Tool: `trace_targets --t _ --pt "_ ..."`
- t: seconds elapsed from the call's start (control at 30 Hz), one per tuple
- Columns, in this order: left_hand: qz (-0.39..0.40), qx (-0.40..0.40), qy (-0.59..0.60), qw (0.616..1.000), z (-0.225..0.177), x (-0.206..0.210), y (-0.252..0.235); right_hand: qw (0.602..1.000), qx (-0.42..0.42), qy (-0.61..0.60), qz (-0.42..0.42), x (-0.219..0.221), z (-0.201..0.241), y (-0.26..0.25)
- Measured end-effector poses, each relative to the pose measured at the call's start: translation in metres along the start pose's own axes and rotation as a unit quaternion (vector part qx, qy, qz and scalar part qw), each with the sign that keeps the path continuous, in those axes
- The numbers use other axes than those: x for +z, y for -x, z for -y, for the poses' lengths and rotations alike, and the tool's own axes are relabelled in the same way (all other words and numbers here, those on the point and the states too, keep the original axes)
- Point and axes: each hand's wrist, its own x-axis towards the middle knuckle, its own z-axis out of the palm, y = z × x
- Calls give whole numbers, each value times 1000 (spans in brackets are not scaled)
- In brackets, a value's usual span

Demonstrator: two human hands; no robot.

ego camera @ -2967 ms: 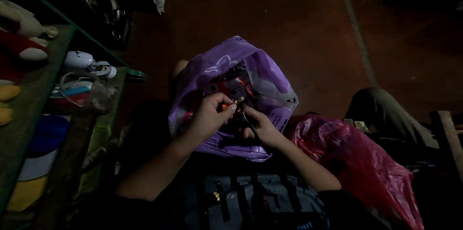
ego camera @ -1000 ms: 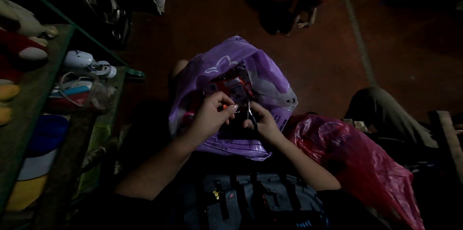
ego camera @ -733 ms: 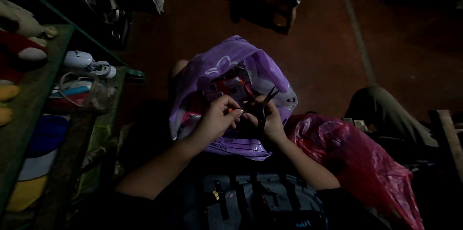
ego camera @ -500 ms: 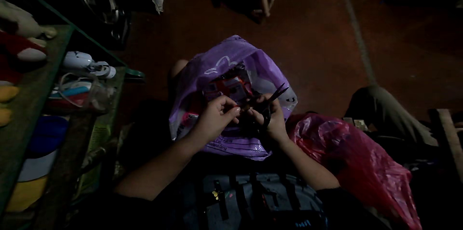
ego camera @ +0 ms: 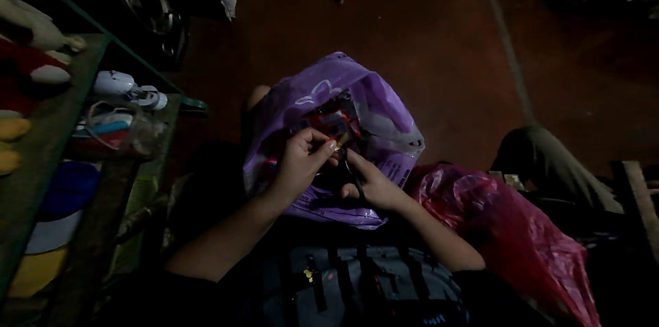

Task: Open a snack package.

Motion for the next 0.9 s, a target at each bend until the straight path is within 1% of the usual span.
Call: trace_targets --t 0.13,0.23,0.43,0.53,0.67,0.73,0.8,0.9 --pt "7 -20 -16 1000 -2 1 0 1000 -5 -17 -18 1 3 1" --pt "19 -16 -21 999 0 1 0 999 -2 -41 -34 2 3 2" --pt "15 -10 -36 999 -3 2 -1 994 -21 -72 -78 5 4 2" --pt "12 -15 -42 999 -5 2 -1 992 -9 -86 -93 5 6 2" --pt "8 -20 -40 999 -5 2 -2 992 8 -100 -78 4 5 3" --pt "19 -28 -40 999 -4 0 -2 992 8 -107 -72 5 4 2" --pt "35 -34 -49 998 -3 -1 -2 990 0 -116 -79 6 4 2" --pt "34 -39 -51 997 -3 0 -2 988 5 -118 -104 6 5 2"
